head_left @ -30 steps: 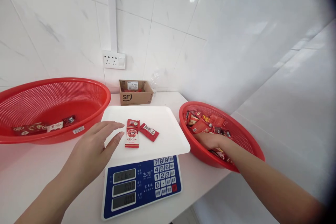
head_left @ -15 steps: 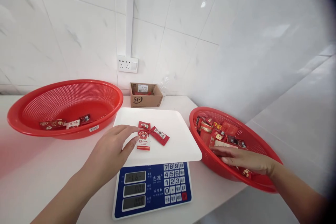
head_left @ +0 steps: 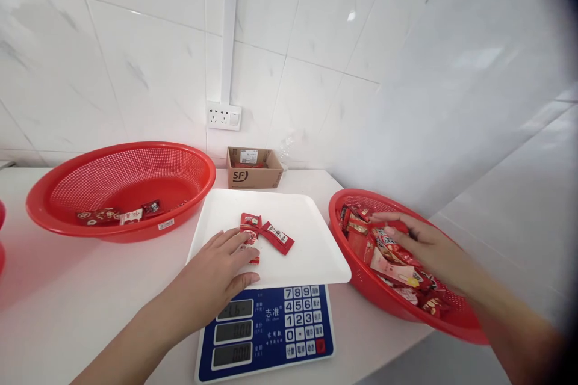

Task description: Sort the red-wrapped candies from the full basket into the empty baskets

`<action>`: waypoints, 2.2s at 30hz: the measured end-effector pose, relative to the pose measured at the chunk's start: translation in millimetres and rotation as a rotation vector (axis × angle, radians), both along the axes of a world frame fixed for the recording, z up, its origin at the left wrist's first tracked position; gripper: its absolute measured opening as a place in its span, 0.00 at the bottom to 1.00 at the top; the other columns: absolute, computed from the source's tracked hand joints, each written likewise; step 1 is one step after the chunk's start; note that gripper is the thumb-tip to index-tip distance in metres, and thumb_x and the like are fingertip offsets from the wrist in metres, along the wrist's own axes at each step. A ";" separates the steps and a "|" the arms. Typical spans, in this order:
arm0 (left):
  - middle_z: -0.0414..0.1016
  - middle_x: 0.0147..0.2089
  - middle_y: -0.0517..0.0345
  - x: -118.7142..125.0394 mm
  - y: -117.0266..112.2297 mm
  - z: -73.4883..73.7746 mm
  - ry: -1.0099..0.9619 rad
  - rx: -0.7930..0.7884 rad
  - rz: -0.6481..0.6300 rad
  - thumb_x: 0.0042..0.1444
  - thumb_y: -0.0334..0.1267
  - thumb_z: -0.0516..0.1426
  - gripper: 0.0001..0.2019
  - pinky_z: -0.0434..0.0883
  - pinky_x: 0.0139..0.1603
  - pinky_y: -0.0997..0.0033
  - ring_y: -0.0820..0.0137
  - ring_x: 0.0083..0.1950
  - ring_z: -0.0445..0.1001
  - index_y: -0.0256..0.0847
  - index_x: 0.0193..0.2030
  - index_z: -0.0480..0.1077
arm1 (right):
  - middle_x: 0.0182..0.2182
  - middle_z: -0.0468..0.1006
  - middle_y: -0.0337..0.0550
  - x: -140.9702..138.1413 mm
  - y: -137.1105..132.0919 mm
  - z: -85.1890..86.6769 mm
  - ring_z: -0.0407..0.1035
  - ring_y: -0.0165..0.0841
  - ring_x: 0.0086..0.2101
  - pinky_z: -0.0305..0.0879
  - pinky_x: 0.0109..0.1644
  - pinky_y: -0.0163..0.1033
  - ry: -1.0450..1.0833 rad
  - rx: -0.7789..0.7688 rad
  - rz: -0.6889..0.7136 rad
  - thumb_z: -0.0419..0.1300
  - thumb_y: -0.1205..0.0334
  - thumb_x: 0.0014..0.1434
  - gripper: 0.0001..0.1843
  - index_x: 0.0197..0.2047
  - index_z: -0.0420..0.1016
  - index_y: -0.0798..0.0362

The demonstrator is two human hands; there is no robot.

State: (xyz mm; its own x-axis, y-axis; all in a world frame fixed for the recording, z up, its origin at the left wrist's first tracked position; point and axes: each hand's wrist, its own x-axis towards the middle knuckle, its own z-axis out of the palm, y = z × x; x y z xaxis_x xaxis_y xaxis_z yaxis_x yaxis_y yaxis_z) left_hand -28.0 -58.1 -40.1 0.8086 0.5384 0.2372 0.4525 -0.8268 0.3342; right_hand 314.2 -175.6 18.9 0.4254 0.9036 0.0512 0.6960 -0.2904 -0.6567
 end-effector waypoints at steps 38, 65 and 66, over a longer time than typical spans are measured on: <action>0.68 0.53 0.51 -2.9 -9.9 12.9 0.024 -0.014 0.032 0.62 0.44 0.49 0.11 0.69 0.48 0.55 0.59 0.53 0.67 0.44 0.45 0.67 | 0.61 0.59 0.44 -144.8 53.3 -15.3 0.49 0.40 0.60 0.50 0.62 0.51 -0.339 -0.086 0.770 0.50 0.52 0.62 0.25 0.61 0.60 0.48; 0.44 0.70 0.53 -1.0 -7.6 10.8 0.127 -0.058 0.078 0.62 0.51 0.45 0.26 0.54 0.62 0.46 0.56 0.69 0.39 0.50 0.66 0.48 | 0.64 0.50 0.39 -117.6 29.8 -14.9 0.44 0.37 0.62 0.47 0.64 0.50 -0.140 0.224 0.577 0.45 0.49 0.64 0.26 0.63 0.54 0.43; 0.44 0.70 0.54 -1.7 -8.2 11.9 0.123 -0.052 0.079 0.62 0.51 0.45 0.26 0.54 0.63 0.47 0.57 0.69 0.39 0.50 0.66 0.48 | 0.63 0.52 0.39 -113.0 28.9 -8.0 0.47 0.37 0.62 0.49 0.64 0.49 -0.147 0.290 0.541 0.45 0.50 0.64 0.24 0.62 0.57 0.43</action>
